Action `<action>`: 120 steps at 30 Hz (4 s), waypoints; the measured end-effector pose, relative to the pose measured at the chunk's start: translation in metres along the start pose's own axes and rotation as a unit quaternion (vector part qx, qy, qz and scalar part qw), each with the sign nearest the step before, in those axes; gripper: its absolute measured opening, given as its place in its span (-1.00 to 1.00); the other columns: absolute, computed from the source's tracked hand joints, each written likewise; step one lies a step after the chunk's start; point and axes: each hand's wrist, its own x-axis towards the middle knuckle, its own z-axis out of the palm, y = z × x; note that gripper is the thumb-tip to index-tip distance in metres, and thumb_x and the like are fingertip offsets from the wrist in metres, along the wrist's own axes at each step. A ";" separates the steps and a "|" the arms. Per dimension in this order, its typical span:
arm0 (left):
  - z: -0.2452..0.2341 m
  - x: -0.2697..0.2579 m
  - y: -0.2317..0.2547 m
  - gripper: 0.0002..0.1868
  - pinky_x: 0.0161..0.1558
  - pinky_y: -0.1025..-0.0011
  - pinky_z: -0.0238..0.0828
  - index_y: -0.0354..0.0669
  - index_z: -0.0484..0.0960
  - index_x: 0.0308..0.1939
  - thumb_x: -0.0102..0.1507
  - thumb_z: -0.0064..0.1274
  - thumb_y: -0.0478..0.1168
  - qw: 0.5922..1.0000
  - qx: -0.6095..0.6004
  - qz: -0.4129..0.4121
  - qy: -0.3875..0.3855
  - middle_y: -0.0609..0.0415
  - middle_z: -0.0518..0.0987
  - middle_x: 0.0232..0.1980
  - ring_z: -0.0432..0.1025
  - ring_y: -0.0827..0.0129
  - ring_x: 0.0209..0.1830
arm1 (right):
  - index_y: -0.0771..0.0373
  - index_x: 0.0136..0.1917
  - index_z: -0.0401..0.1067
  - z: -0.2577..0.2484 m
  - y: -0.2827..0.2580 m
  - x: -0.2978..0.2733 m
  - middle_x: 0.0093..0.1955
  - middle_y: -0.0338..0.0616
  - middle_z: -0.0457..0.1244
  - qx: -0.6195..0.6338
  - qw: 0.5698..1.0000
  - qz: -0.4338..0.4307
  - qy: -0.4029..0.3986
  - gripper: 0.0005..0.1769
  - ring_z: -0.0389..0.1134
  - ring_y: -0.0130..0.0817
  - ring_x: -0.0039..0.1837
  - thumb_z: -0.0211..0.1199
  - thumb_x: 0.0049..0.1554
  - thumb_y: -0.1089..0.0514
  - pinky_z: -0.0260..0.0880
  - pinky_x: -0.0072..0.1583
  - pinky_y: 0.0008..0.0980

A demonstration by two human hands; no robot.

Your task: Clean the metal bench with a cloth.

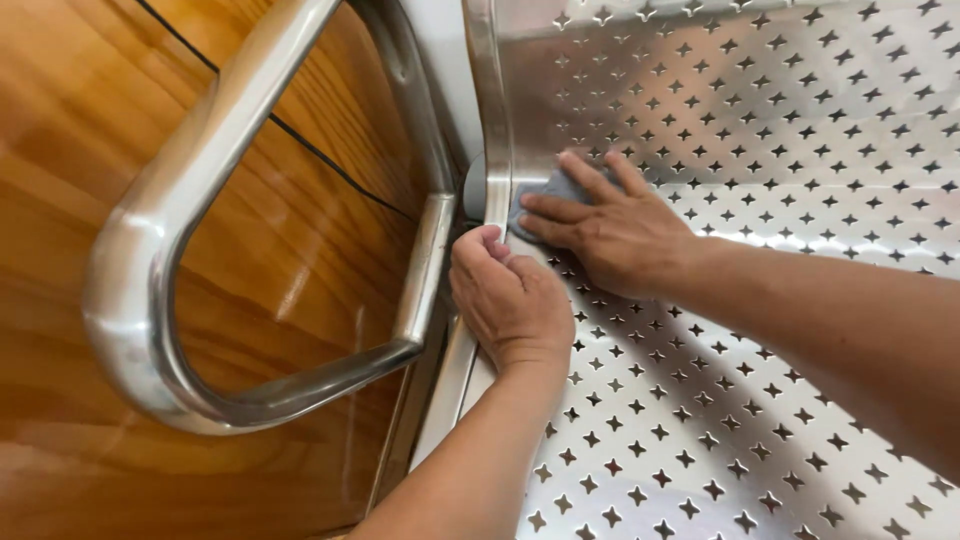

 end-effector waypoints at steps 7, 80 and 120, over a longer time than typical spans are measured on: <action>0.000 0.006 0.003 -0.69 0.09 0.08 0.29 -0.23 0.48 0.00 0.17 -0.12 -0.32 1.000 0.003 -0.007 0.004 -0.07 0.55 -0.12 0.41 0.03 -0.02 | 0.05 0.58 0.04 0.011 -0.028 -0.007 0.65 -0.17 -0.12 0.037 0.999 -0.001 0.005 -0.20 -0.33 0.03 0.67 0.10 0.12 -0.11 -0.42 0.55 0.15; -0.045 -0.080 0.072 -0.39 0.51 0.11 -0.29 -0.17 0.19 0.43 0.34 -0.25 0.00 0.810 0.275 0.215 -0.472 -0.12 0.08 0.52 -0.12 0.08 0.57 | -0.06 0.68 -0.25 0.038 0.123 -0.320 0.73 -0.27 -0.38 0.019 0.906 0.419 -0.055 -0.19 -0.43 -0.04 0.70 -0.34 0.25 -0.29 -0.46 0.53 0.26; -0.018 -0.090 0.072 -0.42 0.55 0.05 -0.36 -0.15 0.25 0.44 0.41 -0.41 0.02 0.825 0.212 0.209 -0.480 -0.11 0.12 0.57 -0.11 0.07 0.62 | -0.10 0.65 -0.11 0.032 0.050 -0.238 0.74 -0.26 -0.29 0.057 0.948 0.313 0.003 -0.27 -0.42 0.08 0.67 -0.22 0.26 -0.21 -0.46 0.50 0.29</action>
